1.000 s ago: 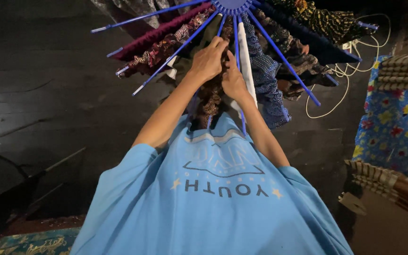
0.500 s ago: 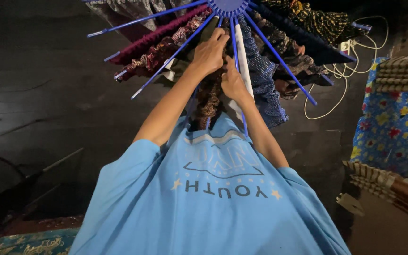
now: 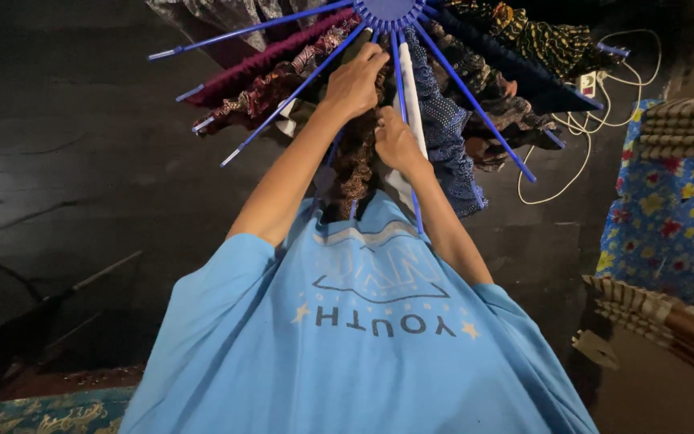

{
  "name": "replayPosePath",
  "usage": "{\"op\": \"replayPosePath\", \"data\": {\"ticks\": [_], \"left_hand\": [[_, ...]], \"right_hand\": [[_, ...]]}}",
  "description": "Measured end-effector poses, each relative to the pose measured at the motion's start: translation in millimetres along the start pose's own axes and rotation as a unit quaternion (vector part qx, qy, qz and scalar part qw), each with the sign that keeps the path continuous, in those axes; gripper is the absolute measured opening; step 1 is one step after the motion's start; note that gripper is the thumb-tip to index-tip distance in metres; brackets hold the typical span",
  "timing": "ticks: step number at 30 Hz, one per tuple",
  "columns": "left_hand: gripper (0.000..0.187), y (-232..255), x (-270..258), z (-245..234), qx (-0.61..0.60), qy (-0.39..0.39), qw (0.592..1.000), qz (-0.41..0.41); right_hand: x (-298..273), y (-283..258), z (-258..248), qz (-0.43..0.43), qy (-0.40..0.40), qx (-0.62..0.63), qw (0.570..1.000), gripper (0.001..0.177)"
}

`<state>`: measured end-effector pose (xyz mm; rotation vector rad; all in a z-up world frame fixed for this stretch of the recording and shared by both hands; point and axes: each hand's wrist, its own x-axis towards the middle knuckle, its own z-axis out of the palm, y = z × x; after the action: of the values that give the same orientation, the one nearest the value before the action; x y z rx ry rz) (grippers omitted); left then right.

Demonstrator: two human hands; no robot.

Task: The person hangs multiple pieces of clothing on a blue radial drying rack. They pick up each item, spread it out, and drape it over the rack's arms one at a time, continuing until the rack is full.

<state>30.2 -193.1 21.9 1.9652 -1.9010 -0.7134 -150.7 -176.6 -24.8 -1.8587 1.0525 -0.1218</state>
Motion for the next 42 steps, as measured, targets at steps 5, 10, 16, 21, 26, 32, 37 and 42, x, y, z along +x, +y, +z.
{"op": "replayPosePath", "data": {"ticks": [5, 10, 16, 21, 26, 32, 37, 42], "left_hand": [[0.062, 1.6, -10.1, -19.4, -0.039, -0.017, 0.999, -0.019], [0.037, 15.7, -41.2, -25.3, -0.050, -0.042, 0.997, -0.046], [0.071, 30.7, -75.6, -16.3, -0.061, -0.108, 0.989, -0.078], [0.060, -0.3, -80.8, 14.0, -0.081, -0.033, 0.996, -0.005], [0.071, 16.9, -69.1, -14.6, -0.067, -0.055, 0.995, -0.057], [0.064, 17.4, -69.2, -9.5, -0.043, -0.123, 0.988, -0.079], [0.052, -12.4, -81.9, -44.4, -0.122, -0.009, 0.988, -0.098], [0.050, -88.1, -117.5, 3.6, 0.021, 0.034, 0.993, -0.115]], "right_hand": [[-2.6, -1.5, 2.6, -0.059, 0.008, 0.031, 0.998, 0.027], [-18.7, -15.7, 6.1, -0.050, 0.047, 0.033, 0.997, 0.037], [-23.5, -22.2, 4.5, -0.103, 0.066, 0.047, 0.991, 0.035], [-18.9, -25.2, 0.5, -0.011, 0.025, 0.015, 1.000, 0.058], [-20.2, -7.8, 6.4, -0.129, 0.039, 0.004, 0.991, 0.038], [-18.5, -16.7, 1.7, -0.111, 0.010, -0.027, 0.993, 0.027], [-23.7, -30.1, -5.1, -0.043, -0.037, -0.027, 0.998, 0.025], [-21.3, -21.4, -0.4, -0.056, -0.016, -0.048, 0.997, 0.029]]}}
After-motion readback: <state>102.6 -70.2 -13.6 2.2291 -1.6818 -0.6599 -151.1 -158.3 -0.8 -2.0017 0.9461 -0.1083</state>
